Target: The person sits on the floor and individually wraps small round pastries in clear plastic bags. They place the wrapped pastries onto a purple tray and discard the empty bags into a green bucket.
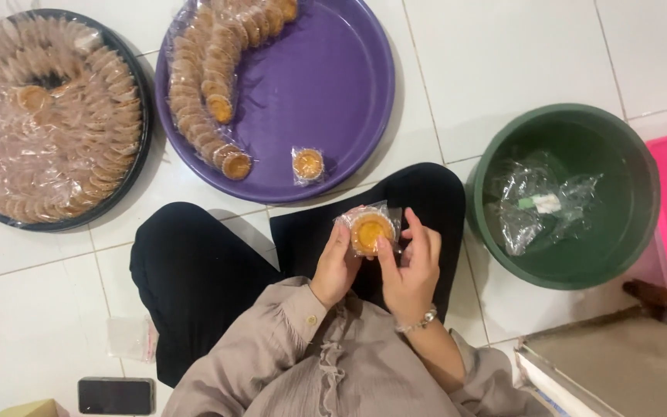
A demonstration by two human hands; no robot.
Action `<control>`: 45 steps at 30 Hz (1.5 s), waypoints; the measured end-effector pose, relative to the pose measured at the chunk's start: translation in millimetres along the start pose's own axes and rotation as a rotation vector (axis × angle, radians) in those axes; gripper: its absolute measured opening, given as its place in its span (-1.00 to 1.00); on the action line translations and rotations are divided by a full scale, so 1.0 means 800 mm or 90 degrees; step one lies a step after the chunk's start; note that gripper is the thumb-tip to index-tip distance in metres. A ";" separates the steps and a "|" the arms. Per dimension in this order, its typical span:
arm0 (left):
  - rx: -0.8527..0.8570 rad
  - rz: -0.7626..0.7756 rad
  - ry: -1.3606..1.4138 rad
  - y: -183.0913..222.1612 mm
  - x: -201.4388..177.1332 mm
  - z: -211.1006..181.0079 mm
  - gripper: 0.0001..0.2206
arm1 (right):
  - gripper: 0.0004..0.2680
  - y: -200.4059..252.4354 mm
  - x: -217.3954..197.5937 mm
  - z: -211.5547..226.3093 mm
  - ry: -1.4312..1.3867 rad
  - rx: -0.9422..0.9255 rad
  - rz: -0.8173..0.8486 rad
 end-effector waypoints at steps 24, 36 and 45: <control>-0.074 -0.058 -0.918 -0.176 -0.207 -0.061 -0.18 | -0.38 -0.289 0.297 -0.175 0.219 0.258 0.830; -0.064 -0.279 -0.644 -0.159 -0.165 -0.127 -0.13 | -0.20 -0.282 0.328 -0.094 0.554 0.006 0.885; 0.442 -0.878 -0.248 -0.115 -0.342 -0.227 -0.47 | -0.22 -0.129 0.480 0.035 0.336 -0.275 0.776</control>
Point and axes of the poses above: each hand's wrist, its own y-axis away from the middle knuckle, its own x-axis out of the palm, z = x × y, the point moved 2 cm from there along -y, towards the middle knuckle, and after that the axes turned 3 degrees about x, right-handed, at the moved point
